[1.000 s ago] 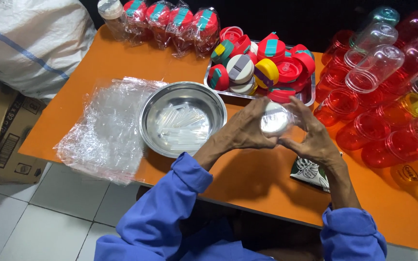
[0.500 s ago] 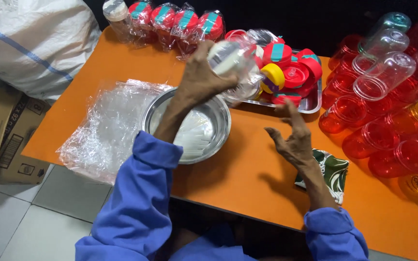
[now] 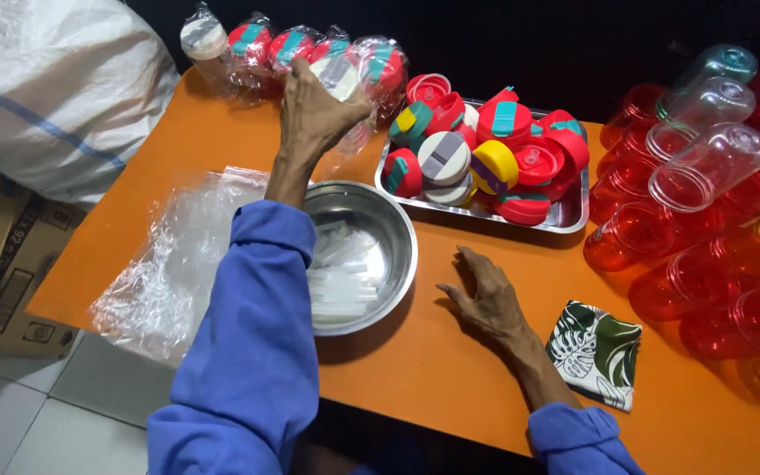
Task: Cleaning, inspecting, and assembling plastic cups and lids using a cloth.
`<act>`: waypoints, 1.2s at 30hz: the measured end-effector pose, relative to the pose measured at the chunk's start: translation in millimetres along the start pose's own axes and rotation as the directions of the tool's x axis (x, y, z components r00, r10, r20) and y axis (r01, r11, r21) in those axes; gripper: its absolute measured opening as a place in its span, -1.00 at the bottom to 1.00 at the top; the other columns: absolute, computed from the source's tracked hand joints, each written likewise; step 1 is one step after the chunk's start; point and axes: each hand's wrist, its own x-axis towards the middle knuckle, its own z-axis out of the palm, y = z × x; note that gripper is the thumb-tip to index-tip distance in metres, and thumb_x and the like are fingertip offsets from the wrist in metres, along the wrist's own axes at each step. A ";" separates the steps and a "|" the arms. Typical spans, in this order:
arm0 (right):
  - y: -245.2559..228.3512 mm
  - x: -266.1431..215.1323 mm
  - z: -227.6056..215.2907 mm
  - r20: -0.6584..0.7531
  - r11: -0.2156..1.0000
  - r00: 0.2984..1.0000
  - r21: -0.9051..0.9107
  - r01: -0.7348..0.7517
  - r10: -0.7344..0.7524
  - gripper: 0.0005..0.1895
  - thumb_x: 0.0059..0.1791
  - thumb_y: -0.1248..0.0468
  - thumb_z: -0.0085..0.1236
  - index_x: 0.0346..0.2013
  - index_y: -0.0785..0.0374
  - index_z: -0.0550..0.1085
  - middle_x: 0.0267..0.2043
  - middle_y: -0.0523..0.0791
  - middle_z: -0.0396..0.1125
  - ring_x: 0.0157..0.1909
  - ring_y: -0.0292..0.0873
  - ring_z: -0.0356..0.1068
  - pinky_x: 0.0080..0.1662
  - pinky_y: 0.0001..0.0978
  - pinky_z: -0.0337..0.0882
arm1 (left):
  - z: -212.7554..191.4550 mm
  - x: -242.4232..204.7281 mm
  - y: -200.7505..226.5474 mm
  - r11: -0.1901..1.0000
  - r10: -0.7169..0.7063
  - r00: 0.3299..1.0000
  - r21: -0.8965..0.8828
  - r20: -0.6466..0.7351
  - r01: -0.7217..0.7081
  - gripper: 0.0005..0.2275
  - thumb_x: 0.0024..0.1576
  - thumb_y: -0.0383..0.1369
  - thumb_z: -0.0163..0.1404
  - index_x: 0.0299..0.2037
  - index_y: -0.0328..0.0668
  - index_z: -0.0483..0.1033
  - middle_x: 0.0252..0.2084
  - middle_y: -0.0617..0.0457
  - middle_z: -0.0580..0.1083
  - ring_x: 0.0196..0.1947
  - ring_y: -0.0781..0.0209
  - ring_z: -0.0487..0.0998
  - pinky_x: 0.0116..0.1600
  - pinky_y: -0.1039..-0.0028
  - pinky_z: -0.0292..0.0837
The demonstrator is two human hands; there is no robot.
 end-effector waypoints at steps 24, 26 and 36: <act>16.6 3.5 9.2 -0.066 0.996 0.995 0.037 0.079 -0.076 -0.22 -0.13 -0.03 0.42 0.28 0.23 0.38 0.04 -0.06 0.43 0.11 0.00 0.46 0.05 -0.17 0.42 | 96.8 6.5 -18.1 0.995 -0.100 0.991 0.013 -0.088 0.101 -0.14 -0.17 -0.19 0.25 0.25 -0.67 0.09 0.00 -0.45 0.34 0.07 -0.56 0.45 0.06 -0.21 0.50; 16.3 3.7 8.3 -0.061 0.996 0.995 0.037 0.078 -0.075 -0.22 -0.13 -0.03 0.42 0.28 0.24 0.38 0.04 -0.05 0.42 0.11 0.02 0.46 0.06 -0.17 0.42 | 103.4 6.6 -21.6 0.994 -0.110 0.991 0.019 -0.081 0.112 -0.15 -0.17 -0.21 0.23 0.25 -0.67 0.09 0.00 -0.43 0.33 0.07 -0.55 0.45 0.07 -0.19 0.50; 20.9 3.7 9.7 -0.054 0.996 0.995 0.031 0.083 -0.082 -0.22 -0.12 0.00 0.41 0.29 0.26 0.37 0.05 -0.02 0.42 0.15 0.05 0.43 0.08 -0.16 0.40 | 107.4 8.7 -26.4 0.991 -0.124 0.992 0.037 -0.026 0.125 -0.12 -0.10 -0.17 0.21 0.33 -0.59 0.02 0.08 -0.42 0.29 0.12 -0.56 0.41 0.11 -0.26 0.46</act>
